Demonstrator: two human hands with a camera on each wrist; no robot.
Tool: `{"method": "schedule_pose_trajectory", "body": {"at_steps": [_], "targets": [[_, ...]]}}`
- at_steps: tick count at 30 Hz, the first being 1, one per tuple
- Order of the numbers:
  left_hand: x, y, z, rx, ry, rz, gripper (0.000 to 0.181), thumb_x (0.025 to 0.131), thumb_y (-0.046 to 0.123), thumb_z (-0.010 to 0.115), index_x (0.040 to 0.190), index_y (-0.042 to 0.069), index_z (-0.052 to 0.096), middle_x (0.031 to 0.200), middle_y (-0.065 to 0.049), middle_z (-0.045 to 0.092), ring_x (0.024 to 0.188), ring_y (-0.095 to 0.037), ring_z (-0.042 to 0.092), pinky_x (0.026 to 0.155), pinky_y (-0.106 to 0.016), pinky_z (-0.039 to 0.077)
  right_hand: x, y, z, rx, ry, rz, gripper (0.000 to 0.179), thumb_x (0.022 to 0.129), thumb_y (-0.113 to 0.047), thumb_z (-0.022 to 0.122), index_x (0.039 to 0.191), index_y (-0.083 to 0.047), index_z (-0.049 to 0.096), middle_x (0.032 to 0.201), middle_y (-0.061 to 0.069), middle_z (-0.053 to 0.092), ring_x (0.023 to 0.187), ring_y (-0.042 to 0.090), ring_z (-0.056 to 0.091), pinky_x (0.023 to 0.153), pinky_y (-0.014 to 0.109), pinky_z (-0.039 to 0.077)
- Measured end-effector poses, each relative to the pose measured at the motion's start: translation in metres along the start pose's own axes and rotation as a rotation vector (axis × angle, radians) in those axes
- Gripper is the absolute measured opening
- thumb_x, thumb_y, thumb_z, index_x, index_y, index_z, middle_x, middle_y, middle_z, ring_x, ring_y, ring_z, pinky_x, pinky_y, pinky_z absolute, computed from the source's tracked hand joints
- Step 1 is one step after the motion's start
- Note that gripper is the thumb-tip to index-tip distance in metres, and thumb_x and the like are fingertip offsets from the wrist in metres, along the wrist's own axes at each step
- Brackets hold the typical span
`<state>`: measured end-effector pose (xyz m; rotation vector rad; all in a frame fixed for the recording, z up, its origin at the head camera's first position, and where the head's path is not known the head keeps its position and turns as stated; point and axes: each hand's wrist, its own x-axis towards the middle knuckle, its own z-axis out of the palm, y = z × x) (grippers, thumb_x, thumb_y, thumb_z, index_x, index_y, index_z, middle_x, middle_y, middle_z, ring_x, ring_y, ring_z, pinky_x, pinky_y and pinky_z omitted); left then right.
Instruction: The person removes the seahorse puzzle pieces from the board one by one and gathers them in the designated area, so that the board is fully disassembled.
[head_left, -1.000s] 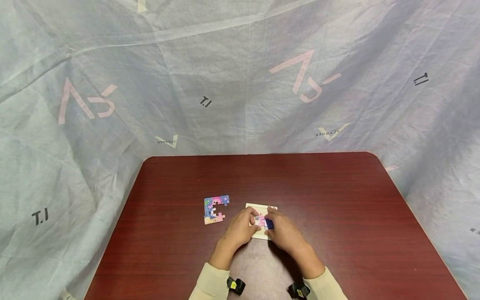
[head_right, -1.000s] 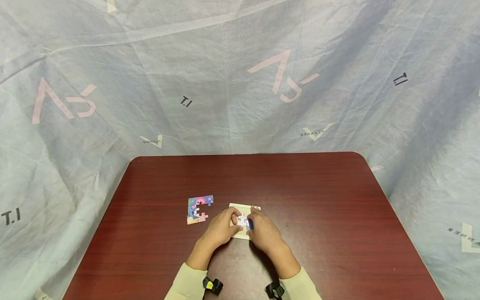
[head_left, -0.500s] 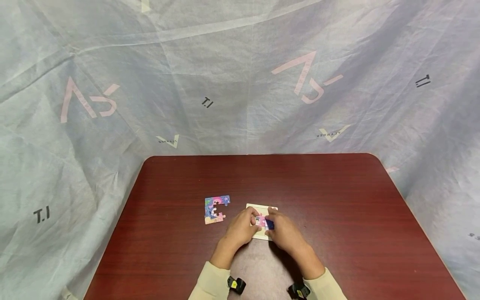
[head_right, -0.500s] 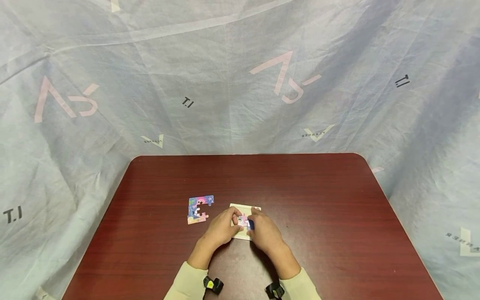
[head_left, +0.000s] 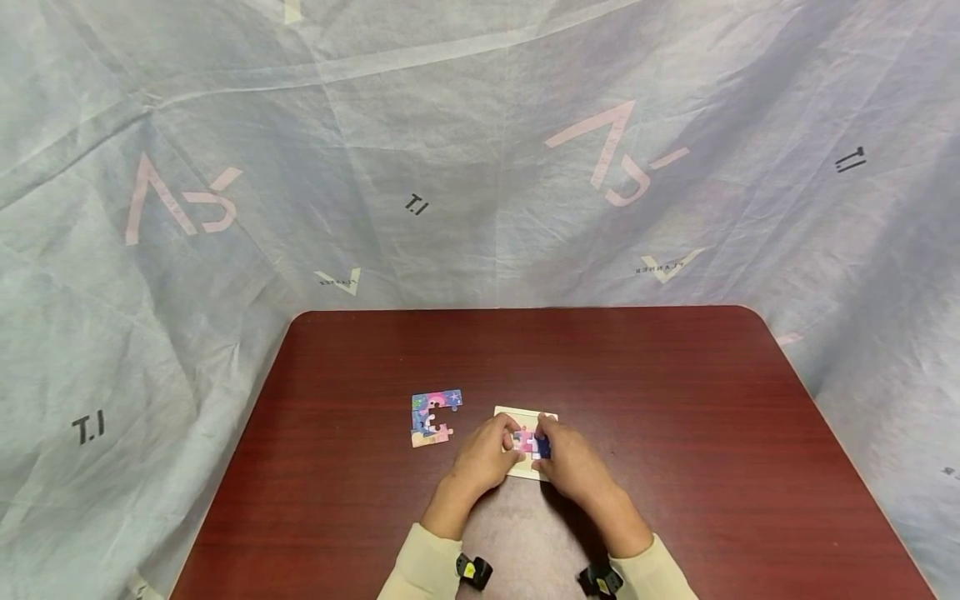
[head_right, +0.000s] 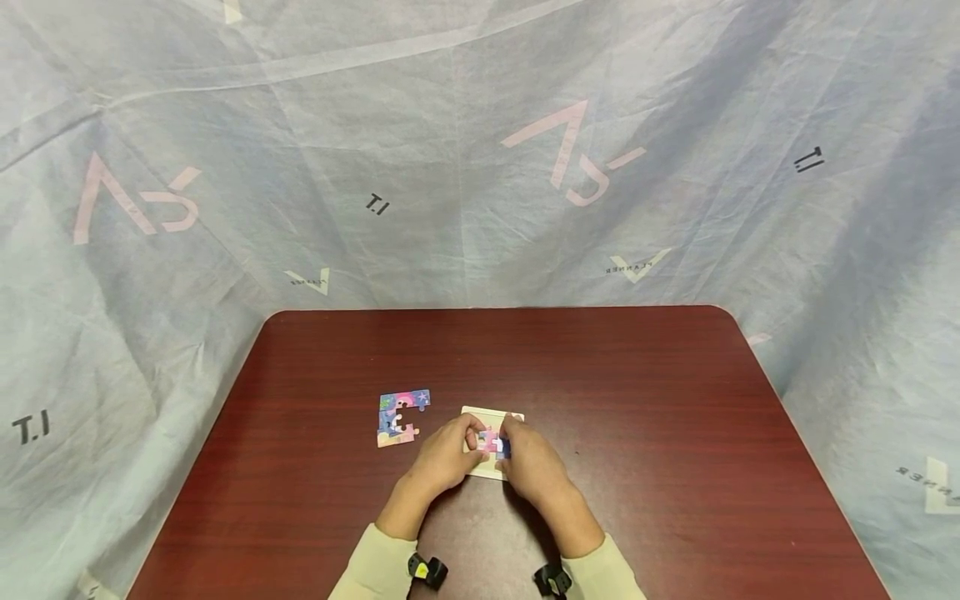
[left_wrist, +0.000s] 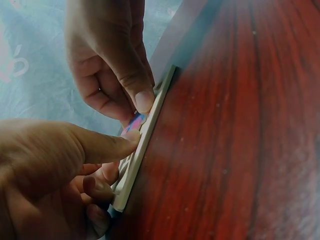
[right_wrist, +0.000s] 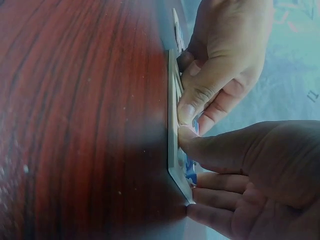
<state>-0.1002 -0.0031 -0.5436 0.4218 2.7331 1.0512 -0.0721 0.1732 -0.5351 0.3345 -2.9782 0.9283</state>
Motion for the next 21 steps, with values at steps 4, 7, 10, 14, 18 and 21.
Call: {"method": "schedule_pose_trajectory", "body": {"at_steps": [4,7,10,14,18,21], "targets": [[0.0,0.0006,-0.0002,0.001,-0.006,0.002,0.032,0.087,0.015,0.084,0.114,0.013,0.066,0.086,-0.002,0.066,0.071,-0.006,0.051,0.066,-0.025,0.042,-0.0008,-0.0006,-0.0002,0.003,0.001,-0.003,0.061,0.076,0.001,0.09,0.129,0.01,0.062,0.103,0.012,0.074,0.092,0.023,0.07,0.084,0.044,0.058],[0.0002,0.0004,-0.0006,0.006,-0.012,0.01,0.033,0.088,0.015,0.084,0.114,0.012,0.066,0.086,-0.002,0.066,0.07,-0.006,0.051,0.065,-0.025,0.042,-0.0009,-0.0015,-0.0004,-0.005,-0.003,-0.006,0.059,0.078,0.001,0.089,0.129,0.01,0.062,0.108,0.015,0.075,0.094,0.025,0.072,0.086,0.045,0.058],[0.0006,-0.0004,-0.0008,0.008,-0.017,0.01,0.032,0.088,0.015,0.084,0.114,0.012,0.066,0.086,-0.002,0.066,0.069,-0.005,0.05,0.065,-0.024,0.042,-0.0003,-0.0022,-0.0009,-0.024,-0.003,-0.027,0.047,0.078,0.0,0.088,0.119,0.007,0.066,0.12,0.023,0.074,0.098,0.029,0.073,0.088,0.047,0.059],[0.0014,-0.0017,-0.0006,0.006,-0.021,0.008,0.032,0.087,0.015,0.084,0.114,0.012,0.066,0.085,-0.001,0.066,0.068,-0.004,0.05,0.064,-0.024,0.042,-0.0005,-0.0031,-0.0018,-0.037,-0.008,-0.046,0.035,0.078,0.001,0.088,0.106,0.003,0.068,0.135,0.031,0.067,0.11,0.037,0.073,0.093,0.049,0.058],[0.0023,-0.0021,-0.0006,0.003,-0.022,0.016,0.032,0.087,0.014,0.085,0.113,0.011,0.065,0.084,0.0,0.065,0.068,-0.004,0.05,0.064,-0.024,0.042,-0.001,-0.0038,-0.0025,-0.033,-0.015,-0.043,0.032,0.079,0.001,0.088,0.104,0.003,0.068,0.139,0.033,0.065,0.121,0.041,0.07,0.1,0.05,0.057],[0.0032,-0.0025,-0.0003,0.0,-0.022,0.019,0.032,0.087,0.013,0.085,0.112,0.01,0.065,0.083,0.0,0.064,0.068,-0.004,0.05,0.063,-0.024,0.042,-0.001,-0.0043,-0.0034,-0.035,-0.019,-0.043,0.031,0.079,0.001,0.088,0.104,0.003,0.069,0.139,0.033,0.065,0.121,0.041,0.07,0.1,0.05,0.057]]}}
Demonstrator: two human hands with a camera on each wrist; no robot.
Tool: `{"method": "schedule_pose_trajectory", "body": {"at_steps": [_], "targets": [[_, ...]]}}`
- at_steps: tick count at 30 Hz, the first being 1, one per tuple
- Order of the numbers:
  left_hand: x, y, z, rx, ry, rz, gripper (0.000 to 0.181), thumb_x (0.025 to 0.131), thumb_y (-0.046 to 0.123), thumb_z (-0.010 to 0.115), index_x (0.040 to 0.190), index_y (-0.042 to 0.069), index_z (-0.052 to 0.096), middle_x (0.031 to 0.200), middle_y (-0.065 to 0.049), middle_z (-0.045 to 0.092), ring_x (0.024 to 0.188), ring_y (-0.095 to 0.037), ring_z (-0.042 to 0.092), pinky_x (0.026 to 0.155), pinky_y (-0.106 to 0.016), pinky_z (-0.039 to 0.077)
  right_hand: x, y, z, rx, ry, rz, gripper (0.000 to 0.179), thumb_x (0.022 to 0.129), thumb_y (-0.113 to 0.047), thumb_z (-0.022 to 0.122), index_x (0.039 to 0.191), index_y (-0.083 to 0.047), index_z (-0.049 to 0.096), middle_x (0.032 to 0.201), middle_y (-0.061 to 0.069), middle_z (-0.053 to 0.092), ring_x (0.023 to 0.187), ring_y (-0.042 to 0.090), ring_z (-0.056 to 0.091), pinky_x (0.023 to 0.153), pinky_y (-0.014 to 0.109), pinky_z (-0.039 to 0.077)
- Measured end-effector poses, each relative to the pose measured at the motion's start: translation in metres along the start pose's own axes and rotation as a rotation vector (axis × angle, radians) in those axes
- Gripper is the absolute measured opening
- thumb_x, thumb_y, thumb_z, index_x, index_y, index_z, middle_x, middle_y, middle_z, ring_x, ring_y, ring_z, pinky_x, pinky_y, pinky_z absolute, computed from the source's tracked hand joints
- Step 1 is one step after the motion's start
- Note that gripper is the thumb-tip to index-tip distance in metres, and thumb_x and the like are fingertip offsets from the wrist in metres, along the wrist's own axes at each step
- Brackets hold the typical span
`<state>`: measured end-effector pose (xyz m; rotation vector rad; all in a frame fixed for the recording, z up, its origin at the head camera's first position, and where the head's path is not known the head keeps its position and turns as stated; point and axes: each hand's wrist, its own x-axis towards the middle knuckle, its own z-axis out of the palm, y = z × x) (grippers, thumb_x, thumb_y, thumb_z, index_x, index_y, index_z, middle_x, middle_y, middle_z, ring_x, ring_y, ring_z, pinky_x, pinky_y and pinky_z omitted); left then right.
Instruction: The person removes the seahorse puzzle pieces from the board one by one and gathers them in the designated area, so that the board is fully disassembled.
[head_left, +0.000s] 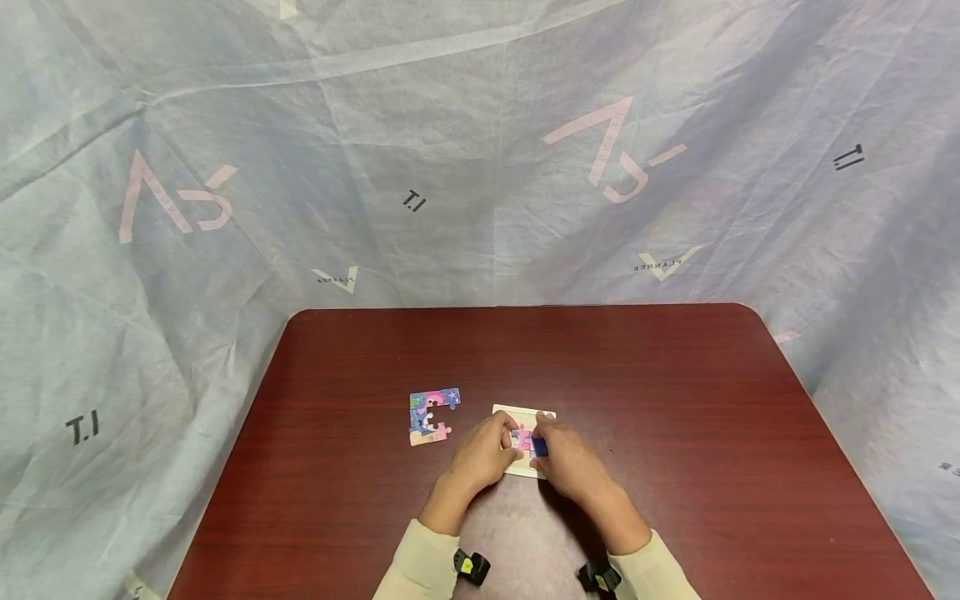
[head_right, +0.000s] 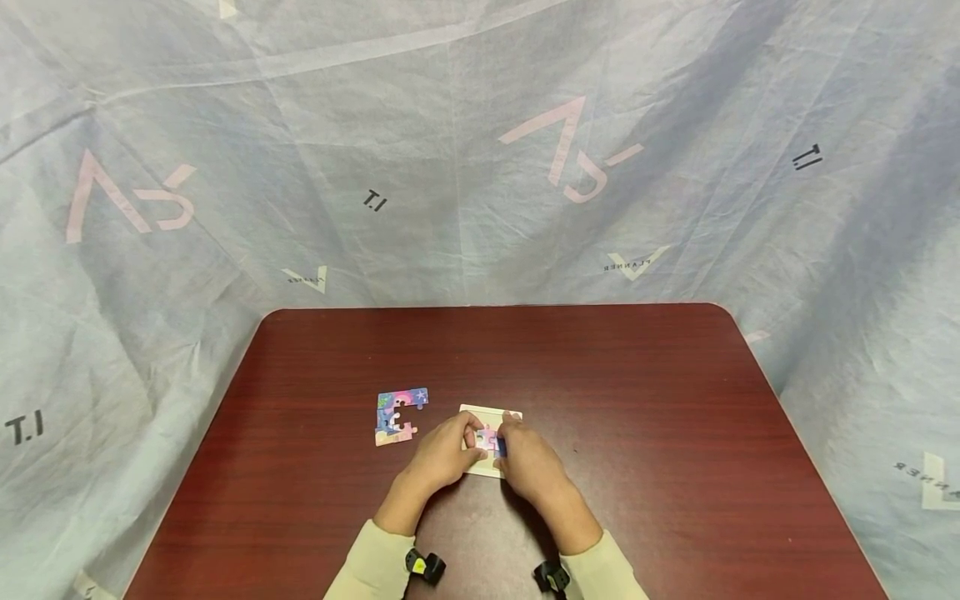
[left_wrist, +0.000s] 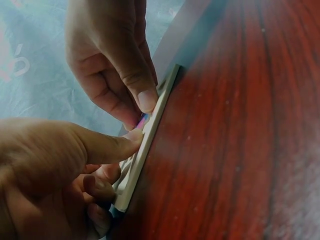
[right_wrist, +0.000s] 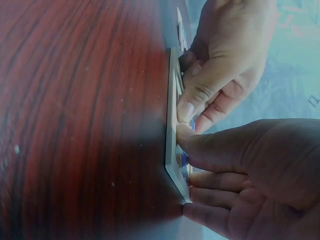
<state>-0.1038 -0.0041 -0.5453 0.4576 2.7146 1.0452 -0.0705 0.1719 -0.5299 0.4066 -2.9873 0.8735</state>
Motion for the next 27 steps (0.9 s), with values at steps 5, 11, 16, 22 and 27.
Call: {"method": "schedule_pose_trajectory", "body": {"at_steps": [5,11,16,22,27], "targets": [[0.0006,0.0002,-0.0001,0.013,-0.005,-0.004,0.032,0.088,0.014,0.084,0.113,0.012,0.065,0.082,0.003,0.063,0.067,-0.004,0.05,0.063,-0.024,0.042,-0.0003,-0.0018,-0.0018,0.007,-0.011,0.008,0.031,0.079,0.001,0.087,0.104,0.004,0.069,0.14,0.033,0.064,0.119,0.041,0.071,0.099,0.049,0.057],[-0.0002,0.003,0.0017,0.033,-0.008,-0.004,0.029,0.09,0.016,0.082,0.11,0.014,0.061,0.081,0.005,0.061,0.068,-0.004,0.05,0.064,-0.024,0.042,-0.0012,-0.0018,-0.0023,-0.004,-0.013,0.012,0.032,0.079,0.001,0.088,0.105,0.003,0.069,0.14,0.031,0.065,0.111,0.036,0.073,0.094,0.048,0.058],[-0.0023,0.0055,0.0032,0.06,0.018,0.008,0.032,0.09,0.017,0.082,0.112,0.013,0.059,0.08,0.006,0.061,0.067,-0.004,0.05,0.063,-0.024,0.041,-0.0022,-0.001,-0.0017,-0.011,-0.007,0.012,0.032,0.08,0.0,0.088,0.106,0.002,0.069,0.14,0.029,0.065,0.105,0.034,0.074,0.09,0.047,0.059],[-0.005,0.0058,0.0049,0.065,0.034,0.021,0.034,0.09,0.016,0.083,0.113,0.013,0.059,0.085,0.002,0.062,0.07,-0.006,0.052,0.065,-0.025,0.042,-0.0023,0.0031,0.0032,0.014,-0.003,0.015,0.032,0.079,0.0,0.088,0.105,0.003,0.07,0.141,0.031,0.065,0.109,0.037,0.074,0.093,0.051,0.059],[-0.0074,0.0062,0.0056,0.089,0.064,0.041,0.034,0.09,0.017,0.083,0.116,0.014,0.062,0.099,-0.003,0.065,0.083,-0.015,0.064,0.071,-0.031,0.049,-0.0019,0.003,0.0031,0.017,-0.002,0.011,0.031,0.079,0.0,0.088,0.105,0.004,0.07,0.141,0.032,0.064,0.121,0.043,0.071,0.102,0.053,0.056]]}}
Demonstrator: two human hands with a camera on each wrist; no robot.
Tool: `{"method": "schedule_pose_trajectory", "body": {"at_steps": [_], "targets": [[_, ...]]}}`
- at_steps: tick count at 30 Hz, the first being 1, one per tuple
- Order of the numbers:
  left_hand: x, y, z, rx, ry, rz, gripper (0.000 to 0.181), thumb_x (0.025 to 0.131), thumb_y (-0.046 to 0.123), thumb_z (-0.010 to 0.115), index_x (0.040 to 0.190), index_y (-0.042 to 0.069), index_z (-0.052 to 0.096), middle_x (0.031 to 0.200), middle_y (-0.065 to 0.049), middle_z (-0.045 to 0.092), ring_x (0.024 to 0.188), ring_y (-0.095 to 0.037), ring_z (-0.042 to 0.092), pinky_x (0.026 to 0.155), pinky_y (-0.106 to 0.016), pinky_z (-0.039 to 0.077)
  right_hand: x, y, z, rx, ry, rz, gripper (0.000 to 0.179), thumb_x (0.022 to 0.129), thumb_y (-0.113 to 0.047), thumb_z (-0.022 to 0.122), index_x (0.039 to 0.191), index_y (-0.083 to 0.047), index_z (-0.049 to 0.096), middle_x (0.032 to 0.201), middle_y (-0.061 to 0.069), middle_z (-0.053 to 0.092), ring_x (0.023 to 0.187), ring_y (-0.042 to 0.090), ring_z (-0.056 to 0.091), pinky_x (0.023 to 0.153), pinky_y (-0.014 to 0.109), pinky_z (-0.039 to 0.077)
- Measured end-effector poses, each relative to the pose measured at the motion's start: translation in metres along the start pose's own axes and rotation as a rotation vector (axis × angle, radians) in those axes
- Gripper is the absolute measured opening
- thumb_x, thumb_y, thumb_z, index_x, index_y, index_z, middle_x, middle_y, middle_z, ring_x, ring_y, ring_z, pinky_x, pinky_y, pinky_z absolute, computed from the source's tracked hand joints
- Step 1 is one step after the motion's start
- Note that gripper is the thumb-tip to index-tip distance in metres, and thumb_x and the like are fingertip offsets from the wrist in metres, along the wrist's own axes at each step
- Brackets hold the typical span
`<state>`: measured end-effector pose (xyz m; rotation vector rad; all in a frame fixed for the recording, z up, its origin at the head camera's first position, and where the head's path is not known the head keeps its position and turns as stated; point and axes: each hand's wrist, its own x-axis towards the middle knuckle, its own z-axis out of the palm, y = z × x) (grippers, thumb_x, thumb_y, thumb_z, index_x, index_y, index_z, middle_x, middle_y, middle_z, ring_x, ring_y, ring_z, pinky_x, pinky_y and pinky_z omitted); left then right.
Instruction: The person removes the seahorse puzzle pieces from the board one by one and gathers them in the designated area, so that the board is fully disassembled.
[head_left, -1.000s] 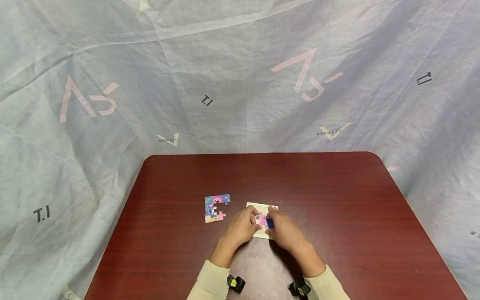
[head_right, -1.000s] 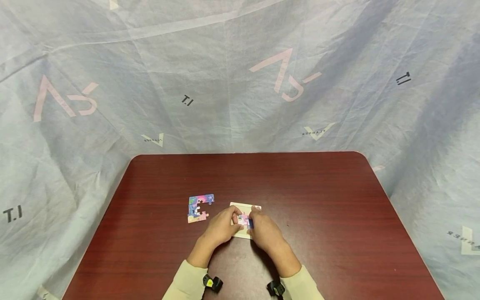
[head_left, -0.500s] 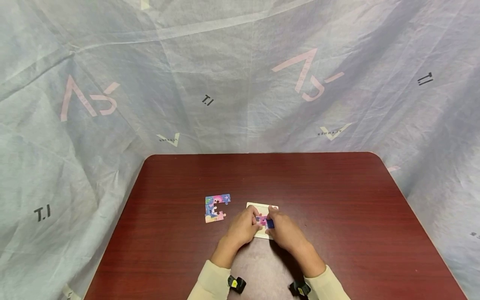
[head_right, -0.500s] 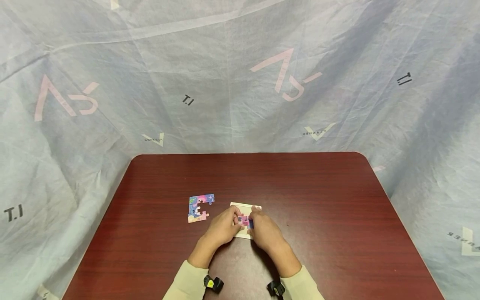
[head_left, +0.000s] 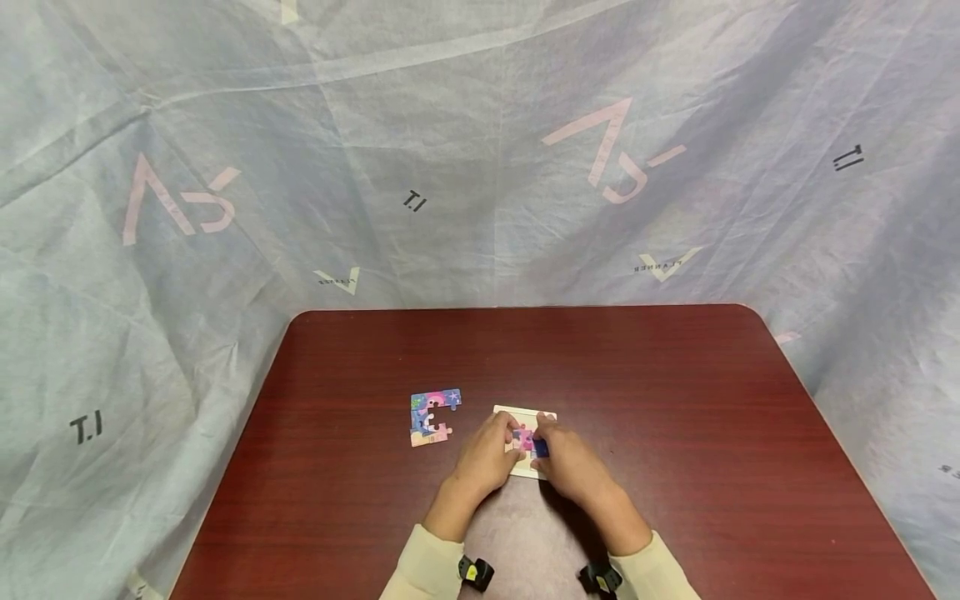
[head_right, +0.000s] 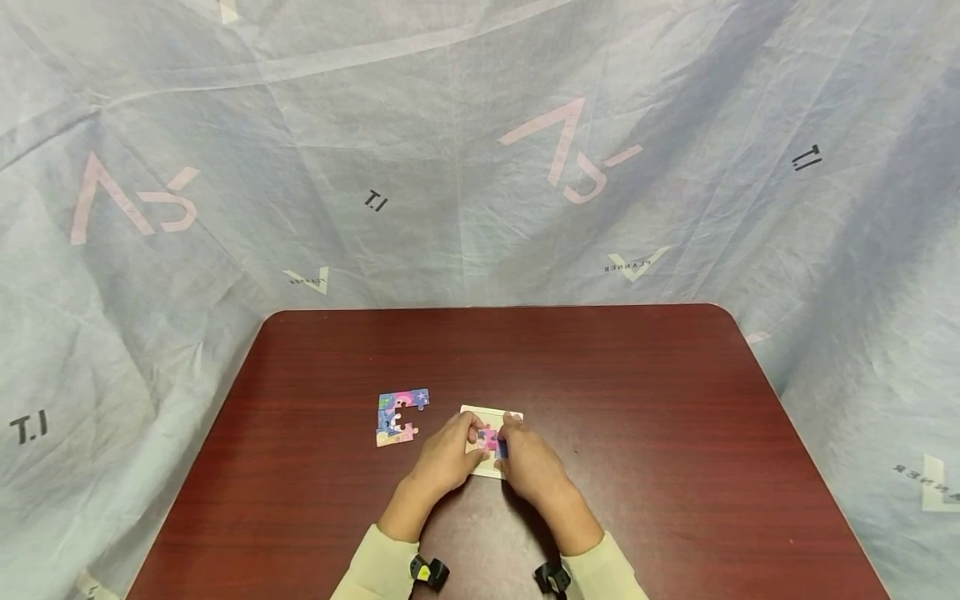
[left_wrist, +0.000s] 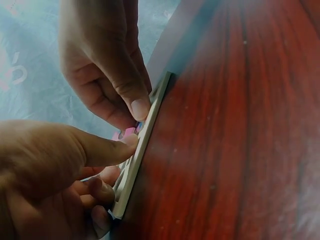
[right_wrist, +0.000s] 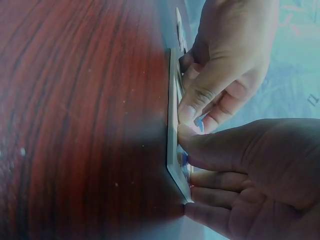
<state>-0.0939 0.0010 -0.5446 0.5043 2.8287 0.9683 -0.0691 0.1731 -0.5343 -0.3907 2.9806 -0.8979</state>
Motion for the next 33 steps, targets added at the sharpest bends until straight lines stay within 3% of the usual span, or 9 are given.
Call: {"method": "schedule_pose_trajectory", "body": {"at_steps": [5,12,22,33], "targets": [[-0.0029,-0.0005,0.0016,0.045,0.041,0.035,0.033,0.089,0.02,0.084,0.117,0.011,0.067,0.111,-0.007,0.065,0.097,-0.024,0.071,0.078,-0.038,0.057,-0.0002,-0.0024,-0.0027,0.004,-0.013,0.007,0.031,0.08,0.001,0.087,0.106,0.005,0.07,0.141,0.033,0.063,0.123,0.045,0.069,0.104,0.051,0.055],[-0.0046,-0.0036,0.0041,0.074,0.069,0.07,0.035,0.089,0.023,0.084,0.12,0.011,0.071,0.113,-0.004,0.065,0.096,-0.023,0.071,0.08,-0.037,0.059,-0.0003,-0.002,-0.0024,0.006,-0.01,0.008,0.032,0.08,0.001,0.087,0.106,0.005,0.069,0.142,0.034,0.063,0.125,0.045,0.068,0.104,0.052,0.055],[-0.0051,-0.0052,0.007,0.102,0.104,0.077,0.039,0.084,0.025,0.084,0.118,0.009,0.074,0.108,-0.004,0.065,0.08,-0.023,0.068,0.071,-0.035,0.057,-0.0001,-0.0024,-0.0025,0.013,-0.01,0.02,0.032,0.08,0.001,0.087,0.107,0.005,0.07,0.142,0.033,0.063,0.125,0.044,0.068,0.104,0.052,0.055],[-0.0057,-0.0034,0.0079,0.097,0.119,0.073,0.036,0.086,0.024,0.086,0.116,0.011,0.071,0.112,-0.005,0.066,0.086,-0.027,0.072,0.076,-0.039,0.059,0.0004,-0.0011,-0.0015,0.018,-0.01,0.016,0.031,0.08,0.001,0.087,0.106,0.005,0.07,0.142,0.034,0.062,0.127,0.045,0.067,0.105,0.052,0.054]]}}
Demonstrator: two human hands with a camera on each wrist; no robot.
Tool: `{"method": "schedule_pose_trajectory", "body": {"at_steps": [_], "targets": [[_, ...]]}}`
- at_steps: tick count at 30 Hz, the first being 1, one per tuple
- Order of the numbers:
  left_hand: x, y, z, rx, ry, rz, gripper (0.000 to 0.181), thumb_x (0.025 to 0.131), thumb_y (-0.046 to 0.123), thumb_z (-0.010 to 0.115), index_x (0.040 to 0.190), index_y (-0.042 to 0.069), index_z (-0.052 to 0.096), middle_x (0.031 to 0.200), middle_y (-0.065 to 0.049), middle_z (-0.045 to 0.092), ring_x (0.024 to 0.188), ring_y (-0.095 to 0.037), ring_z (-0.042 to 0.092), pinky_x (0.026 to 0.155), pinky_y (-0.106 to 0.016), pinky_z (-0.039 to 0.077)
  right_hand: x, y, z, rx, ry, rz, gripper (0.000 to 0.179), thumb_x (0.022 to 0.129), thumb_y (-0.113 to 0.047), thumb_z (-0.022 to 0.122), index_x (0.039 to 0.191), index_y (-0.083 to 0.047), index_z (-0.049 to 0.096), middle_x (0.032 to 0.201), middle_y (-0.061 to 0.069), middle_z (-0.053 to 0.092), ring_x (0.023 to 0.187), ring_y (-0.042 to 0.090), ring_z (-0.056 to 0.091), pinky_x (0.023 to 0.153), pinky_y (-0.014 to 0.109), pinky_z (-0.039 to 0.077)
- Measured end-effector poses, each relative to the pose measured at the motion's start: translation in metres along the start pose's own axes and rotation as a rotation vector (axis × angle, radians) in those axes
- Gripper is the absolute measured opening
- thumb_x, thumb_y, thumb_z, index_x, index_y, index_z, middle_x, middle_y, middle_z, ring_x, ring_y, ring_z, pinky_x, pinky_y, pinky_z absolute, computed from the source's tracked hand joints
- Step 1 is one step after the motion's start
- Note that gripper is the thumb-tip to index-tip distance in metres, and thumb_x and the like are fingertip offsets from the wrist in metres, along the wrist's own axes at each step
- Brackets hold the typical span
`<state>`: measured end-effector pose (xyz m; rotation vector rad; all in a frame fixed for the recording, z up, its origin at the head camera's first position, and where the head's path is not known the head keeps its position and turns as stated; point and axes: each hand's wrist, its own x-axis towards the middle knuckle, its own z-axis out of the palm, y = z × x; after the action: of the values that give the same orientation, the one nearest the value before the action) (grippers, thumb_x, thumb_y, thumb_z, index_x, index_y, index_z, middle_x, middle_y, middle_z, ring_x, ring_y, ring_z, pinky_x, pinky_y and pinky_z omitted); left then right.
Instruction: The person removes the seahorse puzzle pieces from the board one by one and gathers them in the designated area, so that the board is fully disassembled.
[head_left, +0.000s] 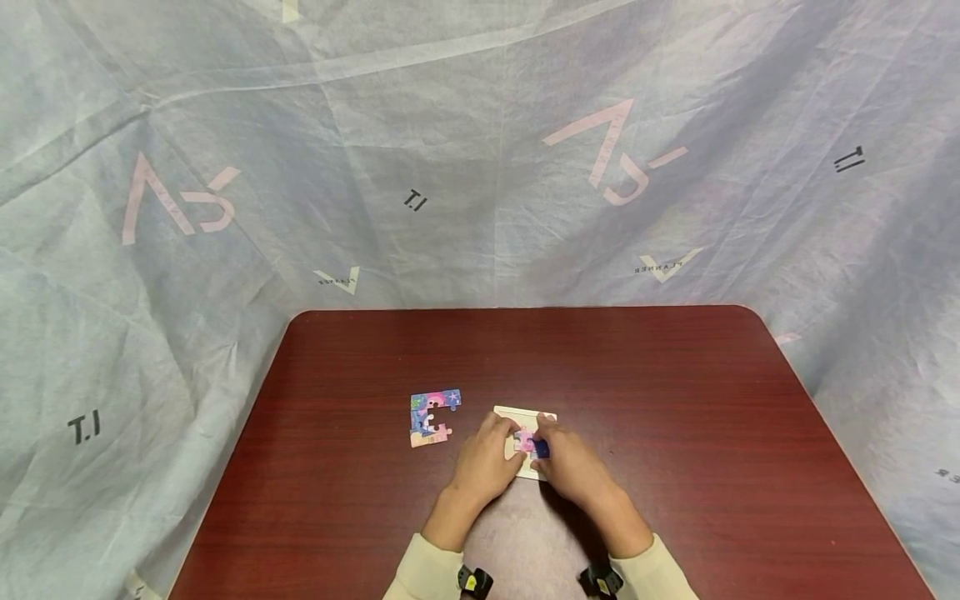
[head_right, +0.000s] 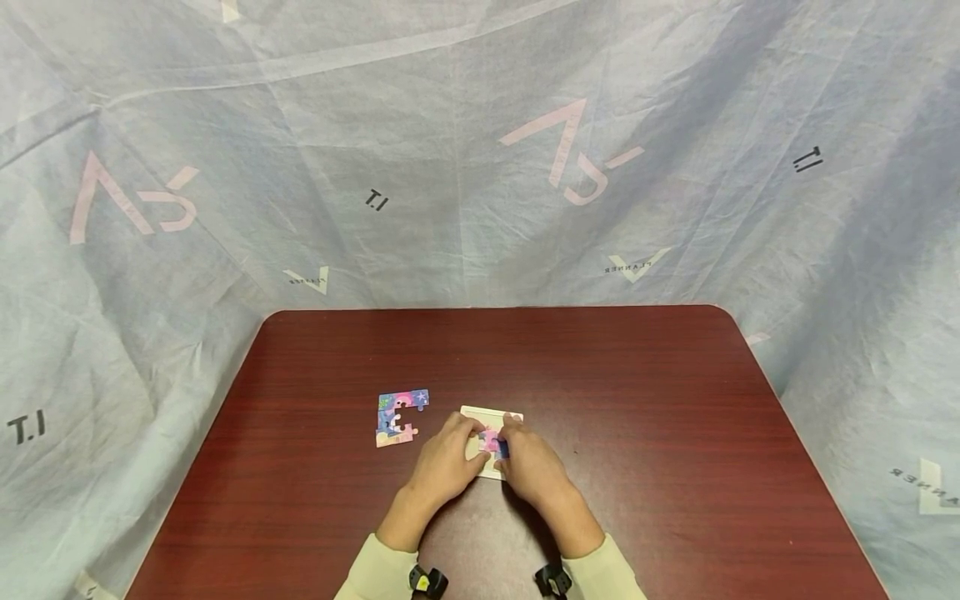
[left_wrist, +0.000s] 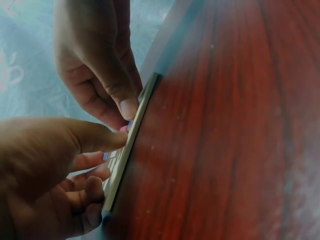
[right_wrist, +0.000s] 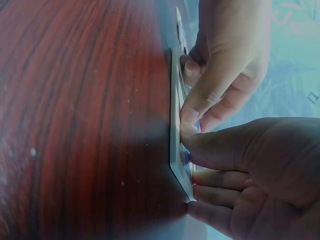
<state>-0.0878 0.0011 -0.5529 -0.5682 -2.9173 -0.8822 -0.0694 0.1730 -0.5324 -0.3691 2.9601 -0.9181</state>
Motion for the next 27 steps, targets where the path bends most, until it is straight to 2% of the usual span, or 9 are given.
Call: {"method": "schedule_pose_trajectory", "body": {"at_steps": [7,11,15,19,23,27], "targets": [[0.0014,0.0009,-0.0009,-0.035,0.017,0.011,0.035,0.085,0.02,0.088,0.114,0.013,0.069,0.109,-0.004,0.072,0.098,-0.022,0.073,0.083,-0.039,0.059,-0.0004,0.0004,-0.0006,0.008,-0.003,0.004,0.03,0.081,0.001,0.086,0.106,0.004,0.07,0.143,0.033,0.062,0.129,0.046,0.066,0.107,0.054,0.053],[0.0025,0.0012,-0.0017,-0.054,0.034,0.02,0.038,0.083,0.016,0.088,0.114,0.014,0.066,0.099,-0.001,0.076,0.092,-0.02,0.074,0.078,-0.037,0.058,-0.0004,0.0007,-0.0005,0.013,-0.006,0.009,0.029,0.081,0.0,0.086,0.106,0.004,0.07,0.144,0.033,0.062,0.131,0.045,0.065,0.108,0.053,0.052],[0.0031,0.0005,-0.0008,-0.046,0.046,0.023,0.048,0.084,0.015,0.088,0.124,0.016,0.062,0.093,0.001,0.076,0.082,-0.018,0.071,0.07,-0.034,0.055,0.0001,0.001,-0.0002,0.015,-0.006,0.009,0.031,0.081,0.0,0.086,0.108,0.004,0.071,0.144,0.032,0.062,0.131,0.044,0.065,0.109,0.053,0.052],[0.0025,-0.0006,0.0013,-0.024,0.055,0.04,0.052,0.086,0.014,0.086,0.133,0.016,0.063,0.103,-0.002,0.077,0.09,-0.021,0.074,0.076,-0.039,0.058,0.0004,0.0012,-0.0001,0.014,-0.007,0.005,0.032,0.081,0.0,0.086,0.109,0.004,0.071,0.144,0.033,0.061,0.13,0.045,0.065,0.109,0.053,0.052],[0.0016,-0.0005,0.0011,-0.012,0.054,0.051,0.05,0.087,0.014,0.083,0.134,0.015,0.067,0.116,-0.005,0.076,0.102,-0.025,0.075,0.085,-0.043,0.06,0.0,0.0013,-0.0002,0.013,-0.007,0.002,0.032,0.081,0.001,0.086,0.109,0.005,0.071,0.144,0.033,0.061,0.13,0.045,0.065,0.109,0.053,0.052],[0.0015,-0.0008,0.0005,0.0,0.041,0.051,0.05,0.085,0.014,0.081,0.133,0.013,0.068,0.116,-0.006,0.075,0.1,-0.026,0.075,0.084,-0.043,0.06,-0.0001,0.0017,0.0005,0.007,-0.003,-0.002,0.034,0.08,0.001,0.086,0.11,0.005,0.071,0.144,0.033,0.061,0.129,0.045,0.066,0.108,0.053,0.053]]}}
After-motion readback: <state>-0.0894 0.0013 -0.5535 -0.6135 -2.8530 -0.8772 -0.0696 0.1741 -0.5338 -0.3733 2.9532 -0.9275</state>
